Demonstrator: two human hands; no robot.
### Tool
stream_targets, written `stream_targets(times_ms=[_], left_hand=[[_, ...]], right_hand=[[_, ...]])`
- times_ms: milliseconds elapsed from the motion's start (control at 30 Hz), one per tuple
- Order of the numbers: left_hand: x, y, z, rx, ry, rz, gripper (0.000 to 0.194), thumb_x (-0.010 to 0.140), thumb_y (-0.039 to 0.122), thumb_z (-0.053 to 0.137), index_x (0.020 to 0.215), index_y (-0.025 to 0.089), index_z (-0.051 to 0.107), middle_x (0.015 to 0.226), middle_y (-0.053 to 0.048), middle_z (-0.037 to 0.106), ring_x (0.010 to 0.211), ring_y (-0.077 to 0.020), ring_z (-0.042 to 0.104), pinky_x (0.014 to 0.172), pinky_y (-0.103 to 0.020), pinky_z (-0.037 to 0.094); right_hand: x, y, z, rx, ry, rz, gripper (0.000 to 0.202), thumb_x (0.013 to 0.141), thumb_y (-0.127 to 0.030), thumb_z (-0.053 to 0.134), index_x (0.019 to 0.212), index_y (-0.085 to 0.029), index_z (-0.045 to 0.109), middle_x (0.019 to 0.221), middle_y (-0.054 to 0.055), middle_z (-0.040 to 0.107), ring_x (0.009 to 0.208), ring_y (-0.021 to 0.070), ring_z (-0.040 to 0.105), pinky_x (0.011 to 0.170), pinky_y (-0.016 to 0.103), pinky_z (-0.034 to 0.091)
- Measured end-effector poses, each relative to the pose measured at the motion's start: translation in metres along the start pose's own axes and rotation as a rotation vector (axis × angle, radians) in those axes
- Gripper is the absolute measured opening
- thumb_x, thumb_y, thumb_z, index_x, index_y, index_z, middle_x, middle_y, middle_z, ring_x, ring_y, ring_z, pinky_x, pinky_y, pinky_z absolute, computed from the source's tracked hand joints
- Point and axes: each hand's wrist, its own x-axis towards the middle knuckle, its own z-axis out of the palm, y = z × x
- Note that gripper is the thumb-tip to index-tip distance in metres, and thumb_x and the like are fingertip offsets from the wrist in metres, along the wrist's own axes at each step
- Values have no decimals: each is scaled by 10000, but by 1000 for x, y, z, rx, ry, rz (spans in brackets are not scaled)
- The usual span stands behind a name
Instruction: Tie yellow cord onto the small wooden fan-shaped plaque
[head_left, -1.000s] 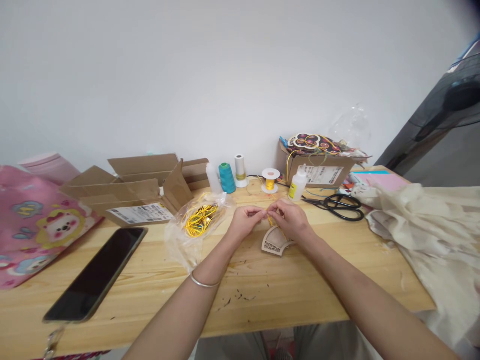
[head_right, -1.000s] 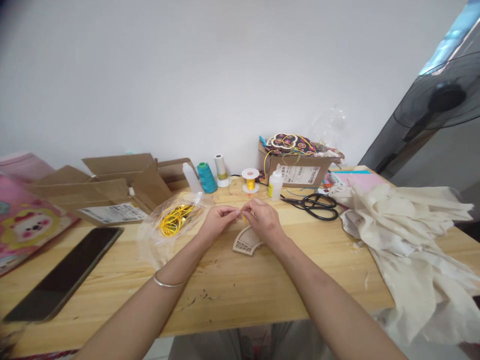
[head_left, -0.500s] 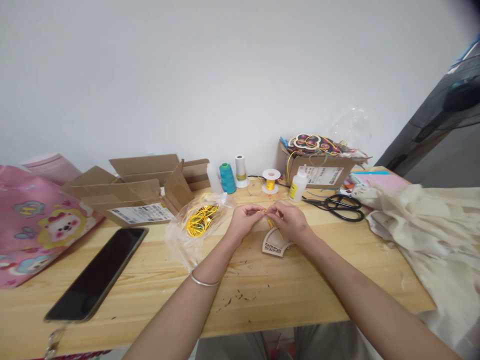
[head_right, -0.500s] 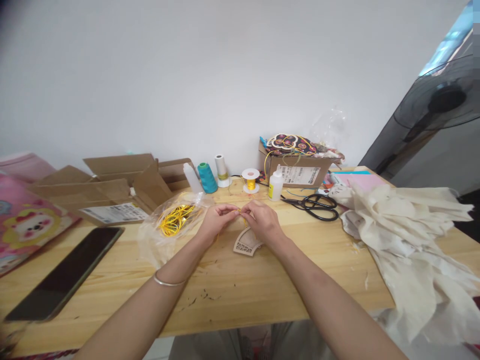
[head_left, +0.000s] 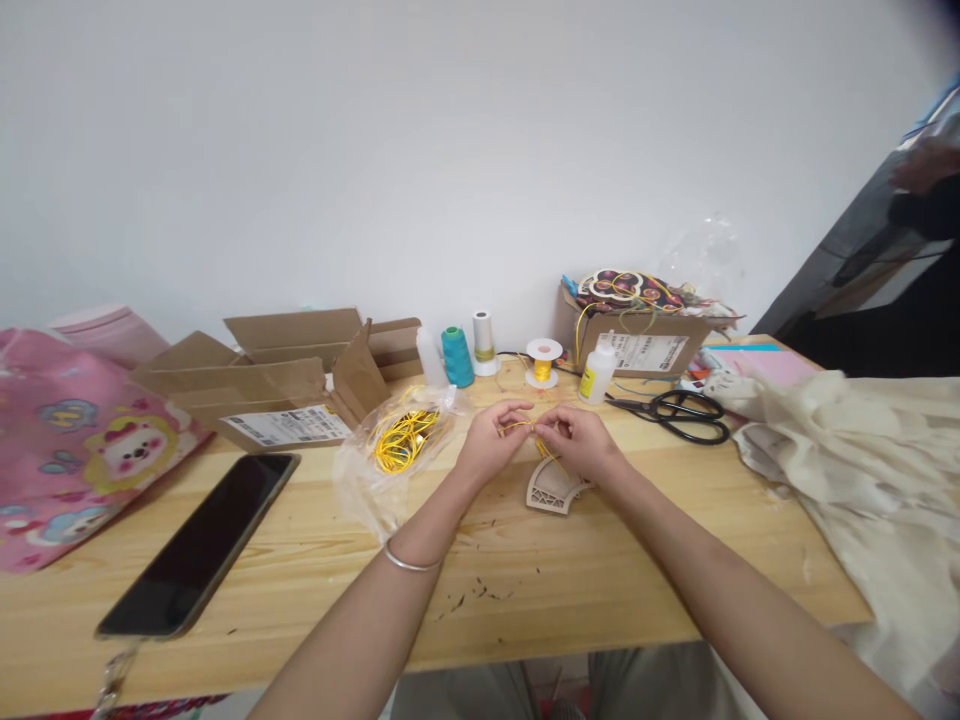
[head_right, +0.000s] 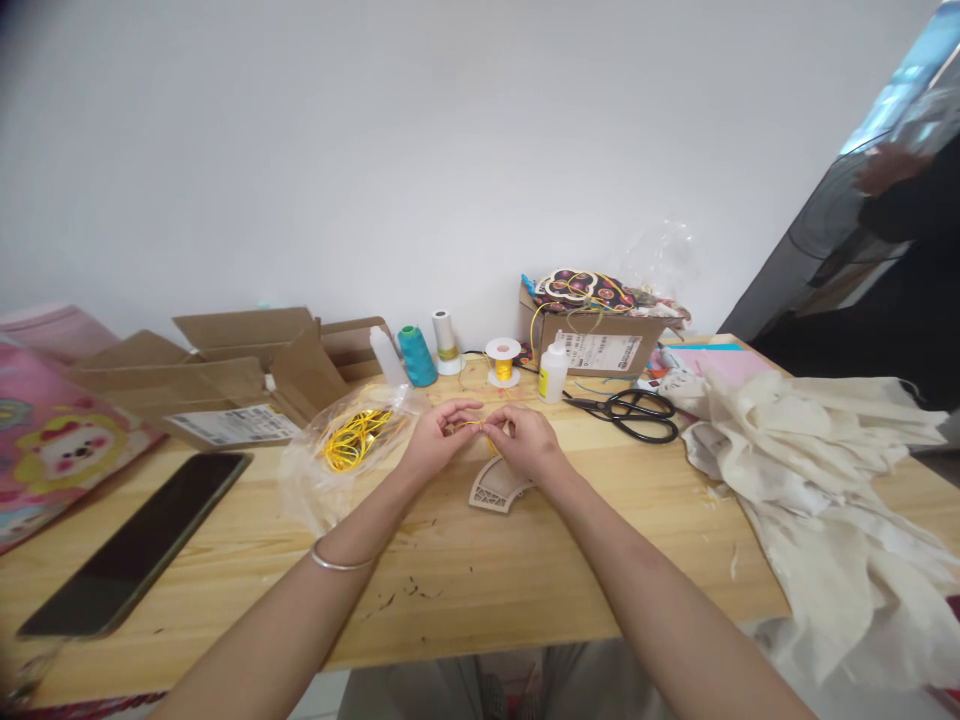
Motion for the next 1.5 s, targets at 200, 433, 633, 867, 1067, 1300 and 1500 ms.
stream_targets(times_ms=[200, 433, 633, 867, 1067, 1300, 1500], left_hand=[[-1, 3, 1, 38, -13, 2, 291, 631, 220, 542, 903, 118, 533, 709, -44, 588, 658, -112, 539, 583, -199, 413], [-1, 4, 2, -5, -28, -18, 279, 613, 230, 561, 865, 113, 549, 741, -60, 600, 702, -127, 549, 635, -225, 426], [1, 2, 0, -62, 8, -63, 285, 596, 197, 569, 863, 103, 540, 688, -42, 599, 632, -107, 545, 623, -222, 421], [0, 2, -1, -90, 21, -63, 305, 588, 212, 582, 873, 112, 545, 679, -33, 604, 650, -111, 546, 649, -229, 413], [1, 1, 0, -79, -5, -61, 303, 591, 220, 583, 870, 109, 545, 680, -38, 602, 643, -110, 548, 626, -221, 421], [0, 2, 3, -50, -22, -52, 280, 592, 229, 583, 846, 112, 556, 704, -49, 611, 670, -122, 560, 638, -232, 434], [1, 0, 1, 2, -10, -32, 282, 600, 217, 570, 860, 110, 560, 711, -58, 618, 659, -125, 560, 613, -217, 425]], right_hand=[[-1, -6, -1, 205, -45, 163, 222, 619, -359, 508, 628, -144, 564, 439, -43, 428, 397, 58, 319, 389, 189, 243], [-4, -14, -11, 619, -144, 358, 298, 605, -417, 521, 673, -128, 558, 469, -51, 436, 379, 37, 287, 378, 185, 222], [-1, -11, -7, 374, -47, 167, 280, 570, -404, 569, 661, -140, 550, 497, -38, 445, 438, 58, 347, 407, 186, 259], [1, 1, -1, 173, -39, 58, 221, 621, -370, 522, 646, -155, 572, 500, -24, 474, 451, 73, 388, 419, 188, 291], [-1, -9, -5, 368, -92, 222, 235, 578, -362, 553, 621, -132, 556, 482, -32, 463, 417, 58, 353, 392, 185, 262], [-4, -10, -10, 616, -176, 387, 241, 585, -376, 537, 592, -136, 528, 434, -63, 398, 366, 35, 288, 365, 180, 215], [-2, -11, -7, 474, -125, 268, 257, 539, -373, 580, 595, -126, 533, 458, -50, 414, 407, 39, 309, 382, 178, 218]])
